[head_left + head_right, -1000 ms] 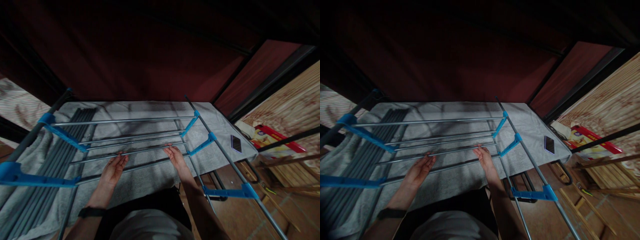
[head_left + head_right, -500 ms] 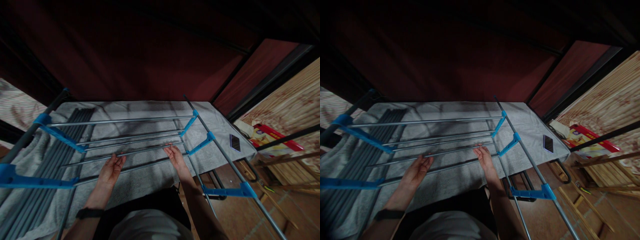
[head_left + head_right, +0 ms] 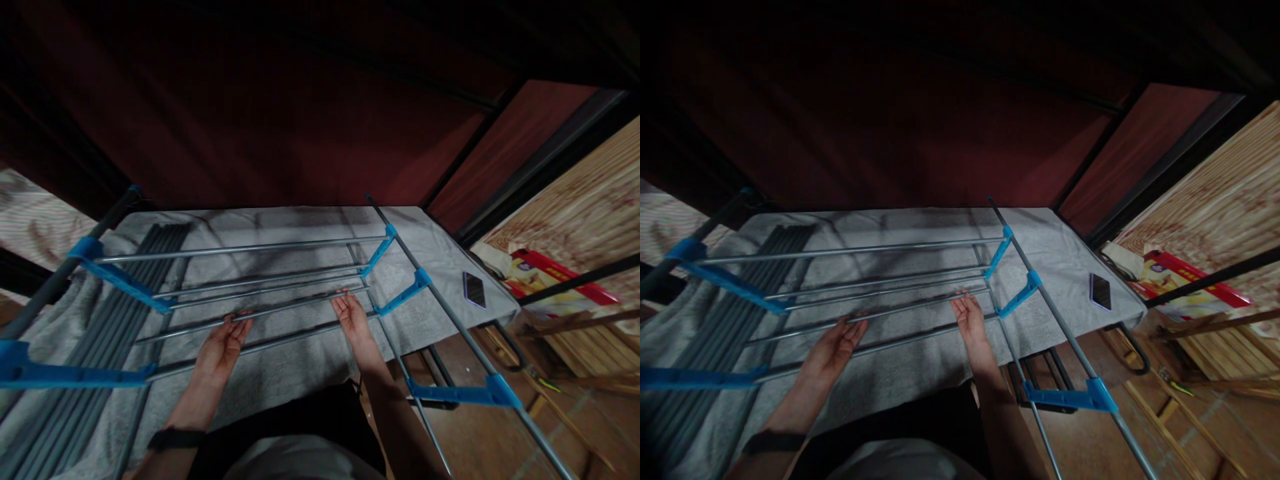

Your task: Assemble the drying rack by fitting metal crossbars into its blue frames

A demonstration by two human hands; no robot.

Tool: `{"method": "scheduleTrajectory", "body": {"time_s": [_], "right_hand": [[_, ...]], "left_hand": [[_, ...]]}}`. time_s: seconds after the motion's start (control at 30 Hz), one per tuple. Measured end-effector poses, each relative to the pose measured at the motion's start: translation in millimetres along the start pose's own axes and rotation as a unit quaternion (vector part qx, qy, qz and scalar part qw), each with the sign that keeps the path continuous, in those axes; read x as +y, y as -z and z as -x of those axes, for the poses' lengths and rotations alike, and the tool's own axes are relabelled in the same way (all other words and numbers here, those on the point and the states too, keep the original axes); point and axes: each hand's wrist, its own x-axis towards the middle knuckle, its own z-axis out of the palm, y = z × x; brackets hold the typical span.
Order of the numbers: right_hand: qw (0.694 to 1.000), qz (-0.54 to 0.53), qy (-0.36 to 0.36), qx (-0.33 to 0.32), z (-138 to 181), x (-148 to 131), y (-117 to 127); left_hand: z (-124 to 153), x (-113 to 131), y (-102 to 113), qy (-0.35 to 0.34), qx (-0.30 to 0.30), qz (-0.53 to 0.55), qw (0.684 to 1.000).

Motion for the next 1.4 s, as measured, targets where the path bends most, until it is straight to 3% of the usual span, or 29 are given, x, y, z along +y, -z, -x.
{"method": "scheduleTrajectory", "body": {"time_s": [0.33, 0.57, 1.07, 1.4], "right_hand": [[1.0, -0.006, 0.007, 0.013, -6.9, 4.2, 7.6], [0.999, 0.018, 0.024, -0.027, -1.4, 1.3, 8.4], [0.996, -0.035, -0.03, 0.072, -7.3, -3.9, 8.0], [0.999, -0.001, -0.039, 0.008, 4.5, -3.0, 7.2]], "left_hand": [[-2.7, -4.6, 0.7, -0.016, 0.012, 0.021, 1.0], [-2.8, -7.3, 5.6, -0.026, -0.018, 0.029, 0.999], [12.7, -25.6, -8.3, 0.004, -0.109, 0.01, 0.994], [15.4, -39.6, -12.2, 0.025, -0.126, 0.002, 0.992]]}}
